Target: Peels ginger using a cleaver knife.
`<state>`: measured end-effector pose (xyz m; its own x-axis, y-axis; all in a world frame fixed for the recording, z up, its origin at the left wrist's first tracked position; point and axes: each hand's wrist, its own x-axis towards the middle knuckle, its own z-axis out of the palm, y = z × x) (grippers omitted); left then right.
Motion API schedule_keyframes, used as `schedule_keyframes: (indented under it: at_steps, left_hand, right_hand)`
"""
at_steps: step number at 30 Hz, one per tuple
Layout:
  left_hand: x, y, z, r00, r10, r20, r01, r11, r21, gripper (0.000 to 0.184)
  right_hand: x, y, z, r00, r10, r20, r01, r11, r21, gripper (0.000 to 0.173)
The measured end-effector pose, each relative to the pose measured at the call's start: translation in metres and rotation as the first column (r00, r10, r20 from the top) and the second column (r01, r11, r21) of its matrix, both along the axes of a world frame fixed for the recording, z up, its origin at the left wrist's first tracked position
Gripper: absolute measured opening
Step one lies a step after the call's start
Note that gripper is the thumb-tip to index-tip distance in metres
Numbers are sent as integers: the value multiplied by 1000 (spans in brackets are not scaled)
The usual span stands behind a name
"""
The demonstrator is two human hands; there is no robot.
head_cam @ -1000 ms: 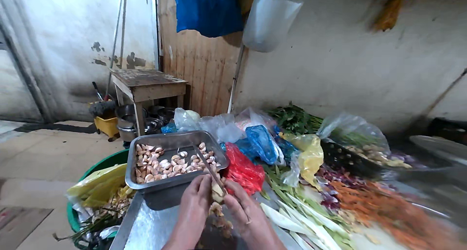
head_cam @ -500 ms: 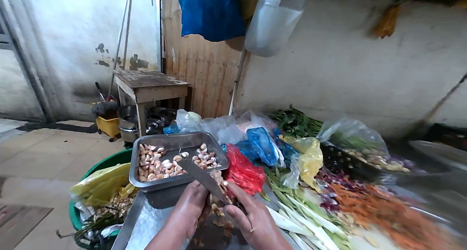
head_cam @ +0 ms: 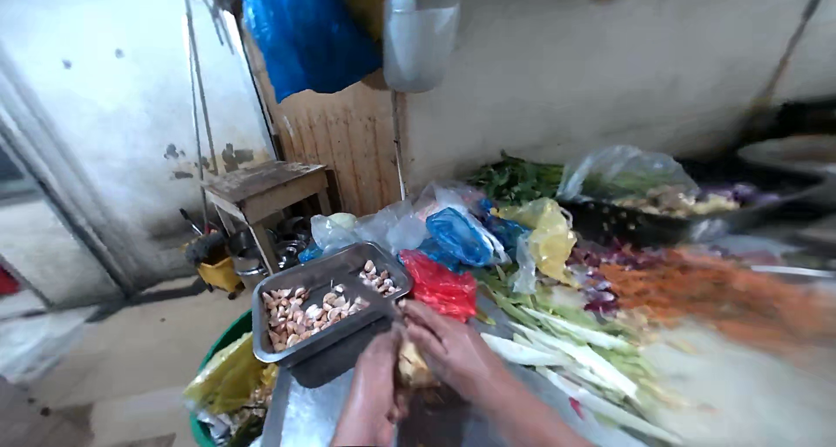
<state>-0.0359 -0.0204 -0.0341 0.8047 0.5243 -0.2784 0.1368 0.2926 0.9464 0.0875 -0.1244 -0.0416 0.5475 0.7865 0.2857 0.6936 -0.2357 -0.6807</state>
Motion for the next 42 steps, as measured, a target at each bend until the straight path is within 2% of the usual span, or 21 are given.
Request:
schedule_keyframes:
  at_steps: [3,7,10,13,17,19,23,29,33,36,42]
  left_hand:
    - [-8,-21,-6,1000,-17,-1,17,999,-42,35]
    - [-4,6,-7,971,209,115,-188,968,-166,41]
    - [1,17,-1,950,259,177,-231,959,-162,42]
    - [3,18,2,920,297,257,-260,951,-168,43]
    - [8,18,5,881,305,362,-273,952,-138,34]
    - [12,19,6,853,360,377,-315,932,-177,38]
    - [11,30,1,838,184,514,-124,981,-149,46]
    - [13,24,-1,815,197,545,-113,976,-184,44]
    - [12,24,0,847,219,485,-193,976,-105,48]
    - [12,10,-4,863,269,428,-279,959,-40,42]
    - [18,-11,-1,889,330,316,-304,944,-129,49]
  right_hand:
    - [20,-9,3,987,22,-158,-15,999,48,61]
    - [22,-13,1,908,100,-406,-95,995,32,70]
    - [12,-16,10,822,253,-510,-216,967,132,70]
    - [2,-16,11,861,323,-392,-270,945,184,66]
    - [-2,-20,15,927,355,-120,-345,934,96,67]
    - [-4,-22,15,941,339,-25,-337,939,64,70]
    - [-8,-17,4,955,258,148,-281,946,163,69]
    - [-9,-17,5,945,307,110,-321,935,150,68]
    - [-8,-17,6,945,324,36,-326,936,136,69]
    - [-6,-18,8,955,297,11,-297,949,107,72]
    - [-4,-15,3,976,209,69,-215,972,99,71]
